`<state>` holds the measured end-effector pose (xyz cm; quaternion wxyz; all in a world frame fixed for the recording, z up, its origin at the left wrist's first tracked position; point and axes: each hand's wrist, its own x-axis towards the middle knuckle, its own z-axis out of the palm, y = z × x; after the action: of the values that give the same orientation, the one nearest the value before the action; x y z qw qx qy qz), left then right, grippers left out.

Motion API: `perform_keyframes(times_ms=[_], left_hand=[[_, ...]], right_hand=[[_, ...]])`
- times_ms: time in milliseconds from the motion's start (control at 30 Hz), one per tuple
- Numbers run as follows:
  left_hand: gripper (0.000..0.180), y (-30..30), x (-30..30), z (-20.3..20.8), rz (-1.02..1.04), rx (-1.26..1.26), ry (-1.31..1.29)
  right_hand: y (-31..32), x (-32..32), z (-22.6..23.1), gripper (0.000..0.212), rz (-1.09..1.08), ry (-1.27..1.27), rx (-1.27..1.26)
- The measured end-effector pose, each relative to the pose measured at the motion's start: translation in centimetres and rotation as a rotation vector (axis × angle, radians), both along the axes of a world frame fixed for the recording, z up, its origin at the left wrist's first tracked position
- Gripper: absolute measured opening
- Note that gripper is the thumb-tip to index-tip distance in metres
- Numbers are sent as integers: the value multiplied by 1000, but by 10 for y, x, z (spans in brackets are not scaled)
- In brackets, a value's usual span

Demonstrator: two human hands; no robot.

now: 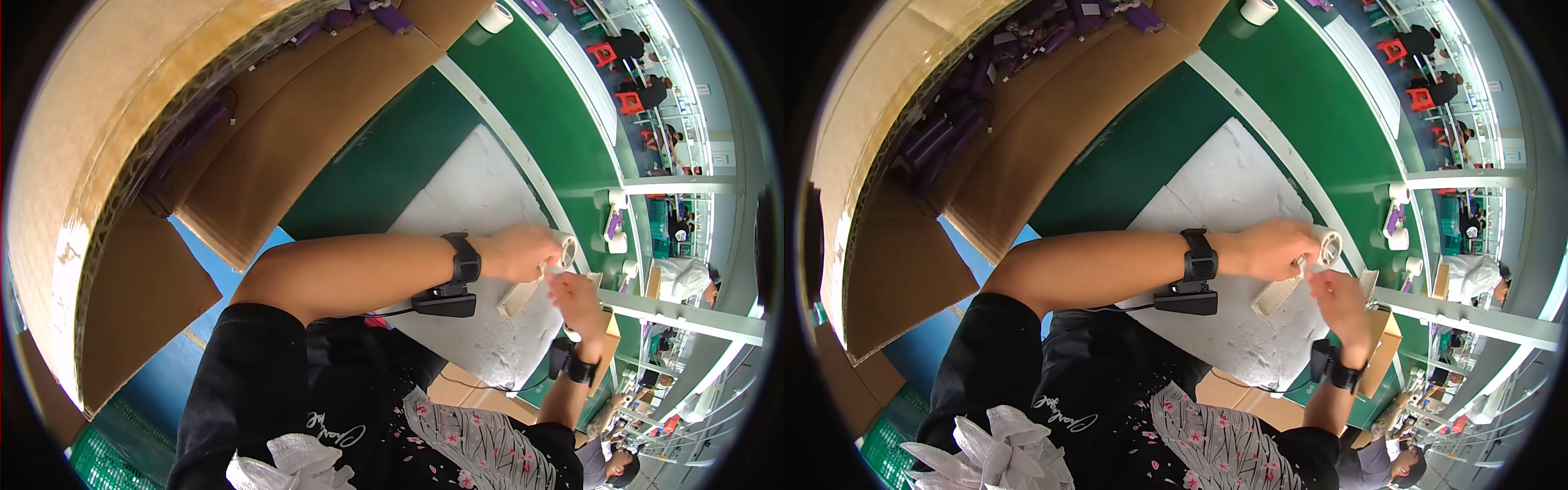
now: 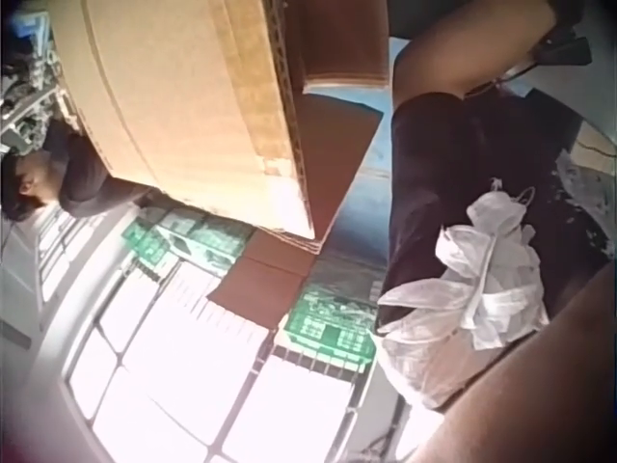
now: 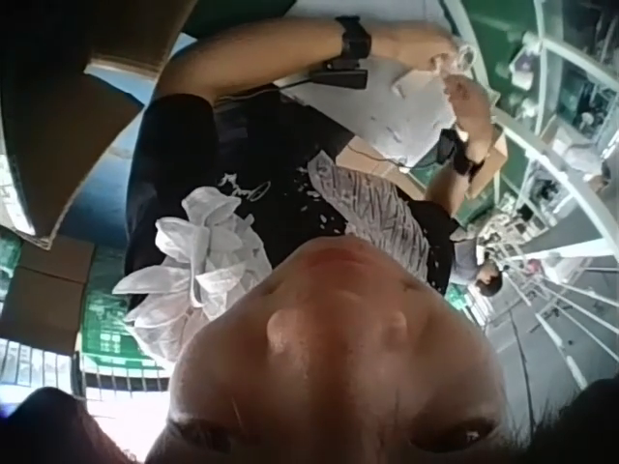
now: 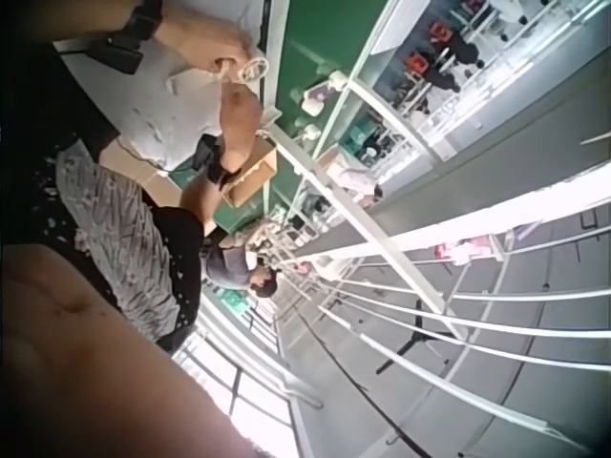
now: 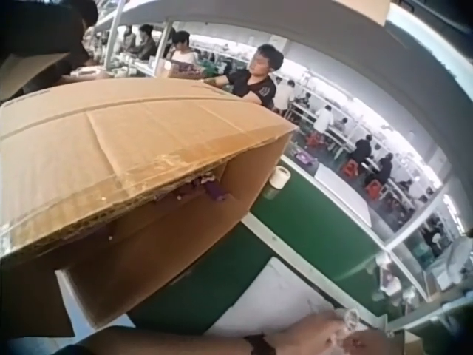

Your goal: Assembling handheld electronic fans by connecting internal components and placing them into the housing.

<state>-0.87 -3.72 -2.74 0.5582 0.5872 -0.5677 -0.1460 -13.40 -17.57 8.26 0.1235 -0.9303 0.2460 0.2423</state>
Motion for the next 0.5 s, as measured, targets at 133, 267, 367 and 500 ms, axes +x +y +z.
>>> perform_keyframes(times_ms=[133, 267, 367, 500], left_hand=[[18, -3, -3, 1, 36, -58, 71], [17, 4, 0, 7, -8, 44, 3], [23, 8, -2, 3, -33, 59, 113], [27, -2, -5, -12, -12, -25, 92]], right_hand=[[40, 51, 65, 32, 106, -170, 183], [94, 150, 57, 35, 454, -304, 447], [136, 233, 33, 40, 612, -259, 444], [171, 327, -25, 38, 1181, -883, 107]])
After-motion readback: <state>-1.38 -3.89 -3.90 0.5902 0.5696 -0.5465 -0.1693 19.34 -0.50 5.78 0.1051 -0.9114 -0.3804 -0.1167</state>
